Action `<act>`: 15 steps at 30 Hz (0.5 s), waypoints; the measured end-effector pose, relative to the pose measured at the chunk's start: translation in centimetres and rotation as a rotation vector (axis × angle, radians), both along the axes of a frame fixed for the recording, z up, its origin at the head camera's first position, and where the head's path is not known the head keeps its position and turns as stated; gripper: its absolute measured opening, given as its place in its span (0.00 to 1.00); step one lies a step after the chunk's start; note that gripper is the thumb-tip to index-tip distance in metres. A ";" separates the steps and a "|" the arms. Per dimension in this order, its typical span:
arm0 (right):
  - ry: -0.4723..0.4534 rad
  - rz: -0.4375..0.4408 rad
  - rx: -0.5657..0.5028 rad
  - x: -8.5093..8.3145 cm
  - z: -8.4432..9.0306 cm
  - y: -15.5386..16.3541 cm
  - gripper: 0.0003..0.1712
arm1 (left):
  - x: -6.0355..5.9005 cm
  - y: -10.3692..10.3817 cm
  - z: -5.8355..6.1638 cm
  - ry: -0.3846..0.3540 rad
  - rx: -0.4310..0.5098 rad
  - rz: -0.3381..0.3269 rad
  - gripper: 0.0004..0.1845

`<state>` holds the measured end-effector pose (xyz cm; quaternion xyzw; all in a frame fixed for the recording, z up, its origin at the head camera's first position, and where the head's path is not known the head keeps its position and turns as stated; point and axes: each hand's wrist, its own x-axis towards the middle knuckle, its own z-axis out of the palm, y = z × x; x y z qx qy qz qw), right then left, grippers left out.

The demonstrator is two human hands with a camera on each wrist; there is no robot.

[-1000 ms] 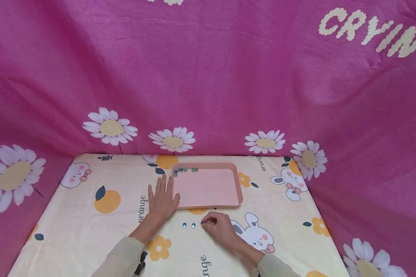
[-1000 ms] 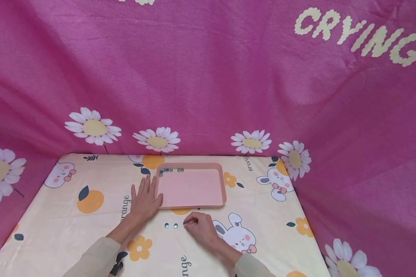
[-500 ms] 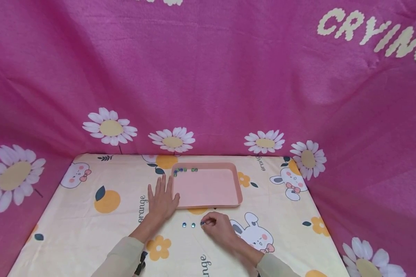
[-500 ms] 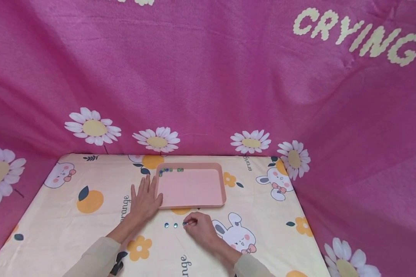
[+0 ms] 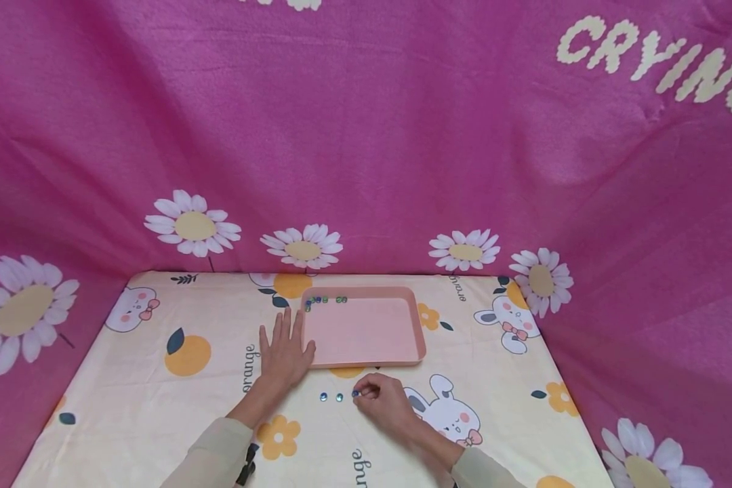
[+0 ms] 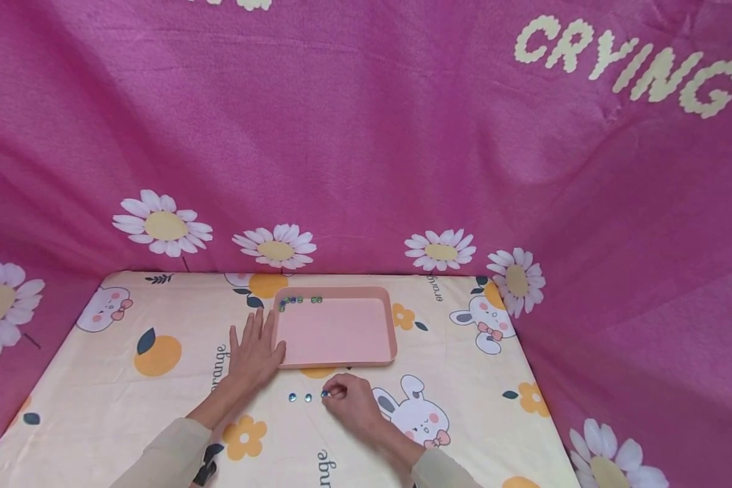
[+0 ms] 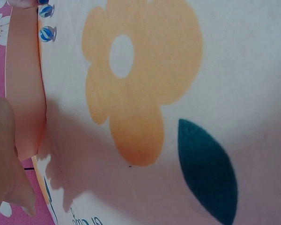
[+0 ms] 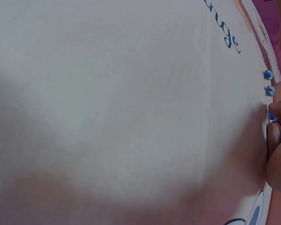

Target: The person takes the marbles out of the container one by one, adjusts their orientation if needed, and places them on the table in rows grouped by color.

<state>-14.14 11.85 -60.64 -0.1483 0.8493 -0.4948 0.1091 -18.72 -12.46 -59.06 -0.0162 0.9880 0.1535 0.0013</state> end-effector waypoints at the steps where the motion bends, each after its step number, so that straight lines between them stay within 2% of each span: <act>1: -0.006 -0.003 0.001 0.0 0.0 0.0 0.09 | 0.0 0.0 0.0 -0.001 -0.001 0.000 0.42; 9: -0.044 -0.019 0.004 -0.1 0.5 0.1 0.07 | 0.1 0.0 -0.1 0.015 0.003 0.000 0.42; 15: -0.026 -0.004 -0.044 -0.8 2.0 -0.4 0.05 | 0.1 0.0 -0.1 0.004 -0.005 0.003 0.42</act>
